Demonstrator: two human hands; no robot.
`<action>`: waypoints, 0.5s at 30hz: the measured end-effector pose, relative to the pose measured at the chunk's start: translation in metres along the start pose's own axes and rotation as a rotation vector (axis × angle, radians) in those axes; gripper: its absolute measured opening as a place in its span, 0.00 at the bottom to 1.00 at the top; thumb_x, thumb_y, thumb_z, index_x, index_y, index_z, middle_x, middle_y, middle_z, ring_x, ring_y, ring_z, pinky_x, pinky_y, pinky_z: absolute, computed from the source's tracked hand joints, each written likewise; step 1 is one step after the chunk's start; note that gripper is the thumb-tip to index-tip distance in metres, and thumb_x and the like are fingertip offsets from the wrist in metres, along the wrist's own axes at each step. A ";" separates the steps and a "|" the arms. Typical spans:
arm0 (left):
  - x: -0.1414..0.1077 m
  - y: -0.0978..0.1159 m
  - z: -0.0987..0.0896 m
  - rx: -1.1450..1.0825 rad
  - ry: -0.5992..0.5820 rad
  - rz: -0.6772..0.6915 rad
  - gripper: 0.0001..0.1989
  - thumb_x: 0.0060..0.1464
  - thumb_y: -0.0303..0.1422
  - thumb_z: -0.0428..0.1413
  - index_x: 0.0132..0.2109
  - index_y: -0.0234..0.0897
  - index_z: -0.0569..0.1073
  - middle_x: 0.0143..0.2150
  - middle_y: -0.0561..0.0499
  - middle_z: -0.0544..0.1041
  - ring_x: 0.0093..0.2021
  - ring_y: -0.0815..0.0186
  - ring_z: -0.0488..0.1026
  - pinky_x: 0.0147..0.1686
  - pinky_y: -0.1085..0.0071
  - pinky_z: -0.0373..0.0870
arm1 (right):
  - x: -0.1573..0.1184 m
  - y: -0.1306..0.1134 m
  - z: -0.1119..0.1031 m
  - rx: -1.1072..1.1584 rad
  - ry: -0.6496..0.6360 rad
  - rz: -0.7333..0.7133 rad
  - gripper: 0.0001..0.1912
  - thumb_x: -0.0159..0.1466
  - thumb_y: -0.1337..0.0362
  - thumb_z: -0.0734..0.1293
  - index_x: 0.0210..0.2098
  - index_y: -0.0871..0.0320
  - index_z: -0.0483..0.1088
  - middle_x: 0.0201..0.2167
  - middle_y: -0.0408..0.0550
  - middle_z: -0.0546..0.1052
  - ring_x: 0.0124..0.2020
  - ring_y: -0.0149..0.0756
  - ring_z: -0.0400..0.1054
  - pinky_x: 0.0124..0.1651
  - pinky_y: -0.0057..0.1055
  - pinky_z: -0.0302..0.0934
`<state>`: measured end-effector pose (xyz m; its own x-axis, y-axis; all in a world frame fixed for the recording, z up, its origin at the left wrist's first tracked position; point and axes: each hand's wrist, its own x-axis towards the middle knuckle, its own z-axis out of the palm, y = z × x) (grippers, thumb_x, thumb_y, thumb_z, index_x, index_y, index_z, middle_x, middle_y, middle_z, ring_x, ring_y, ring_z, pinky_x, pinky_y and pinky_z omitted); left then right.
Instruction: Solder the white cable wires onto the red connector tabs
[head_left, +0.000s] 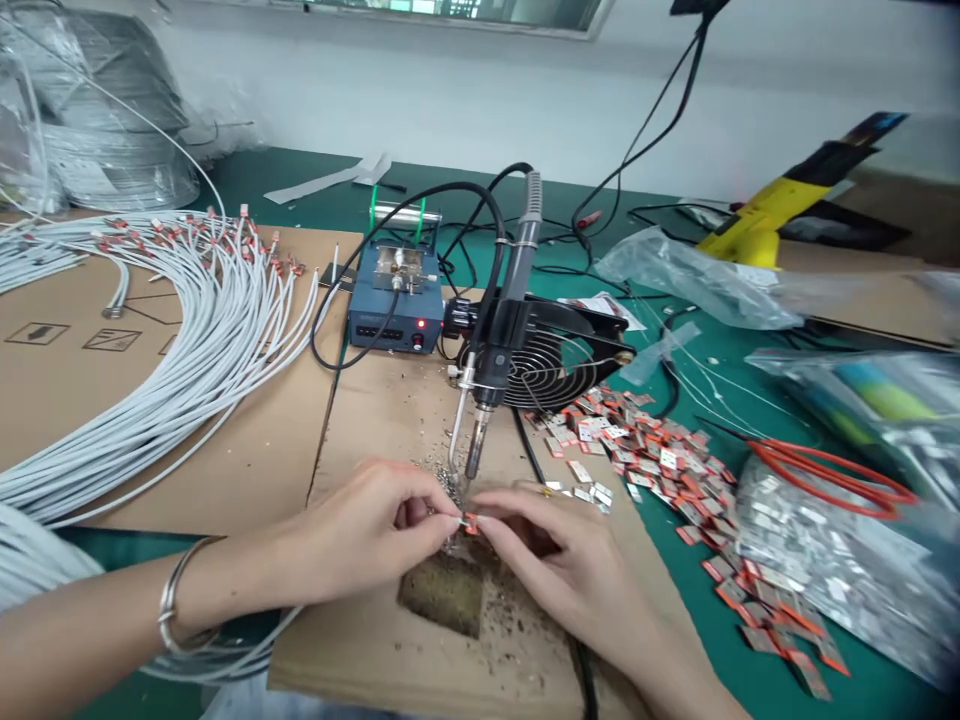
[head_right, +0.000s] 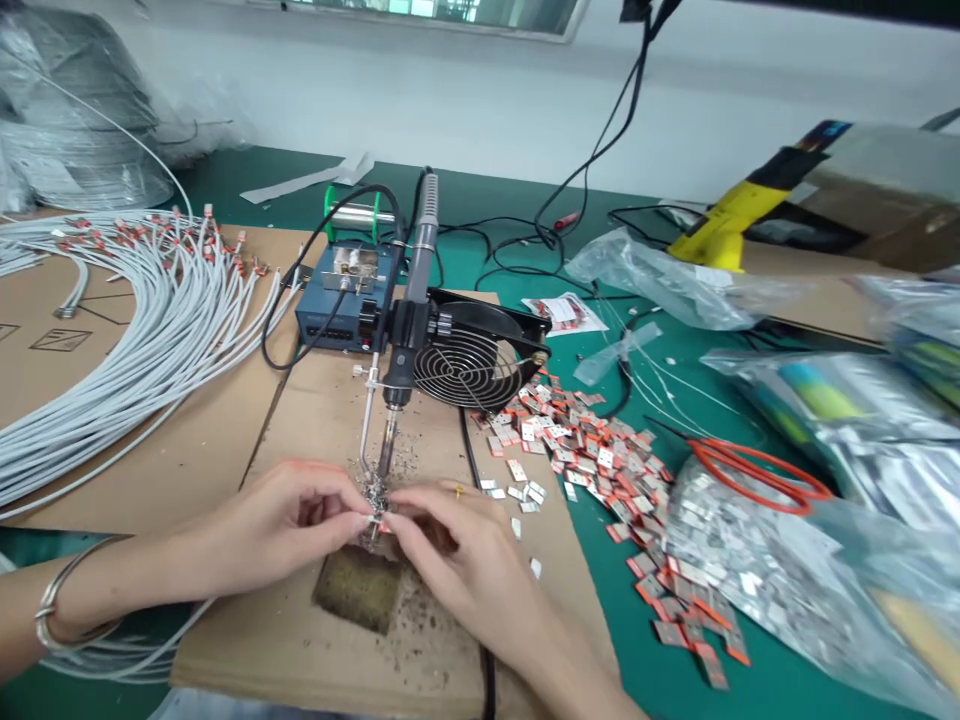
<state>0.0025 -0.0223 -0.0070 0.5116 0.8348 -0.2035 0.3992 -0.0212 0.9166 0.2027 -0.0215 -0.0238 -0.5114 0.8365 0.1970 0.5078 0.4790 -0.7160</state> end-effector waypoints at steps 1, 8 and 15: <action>0.000 0.000 -0.001 0.018 0.011 0.008 0.11 0.56 0.33 0.49 0.35 0.35 0.74 0.23 0.56 0.65 0.24 0.73 0.59 0.23 0.78 0.55 | 0.000 0.000 0.000 0.092 -0.027 0.101 0.07 0.62 0.65 0.62 0.37 0.60 0.72 0.28 0.45 0.75 0.27 0.27 0.67 0.28 0.23 0.60; 0.003 0.000 -0.005 0.157 0.035 0.016 0.11 0.57 0.34 0.49 0.35 0.35 0.75 0.25 0.54 0.69 0.24 0.72 0.60 0.23 0.78 0.54 | 0.011 -0.004 0.005 0.703 -0.014 0.470 0.11 0.54 0.62 0.69 0.32 0.65 0.71 0.23 0.46 0.74 0.22 0.22 0.65 0.25 0.17 0.59; 0.003 -0.006 -0.003 0.115 0.073 -0.099 0.13 0.58 0.38 0.48 0.38 0.36 0.75 0.30 0.52 0.74 0.26 0.71 0.63 0.24 0.76 0.56 | 0.013 -0.003 0.004 0.867 0.012 0.536 0.09 0.52 0.65 0.71 0.31 0.63 0.71 0.25 0.47 0.76 0.25 0.23 0.70 0.27 0.16 0.62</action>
<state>-0.0005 -0.0182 -0.0118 0.4104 0.8737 -0.2613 0.5314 0.0037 0.8471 0.1916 -0.0128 -0.0220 -0.3551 0.8891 -0.2886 -0.0119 -0.3130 -0.9497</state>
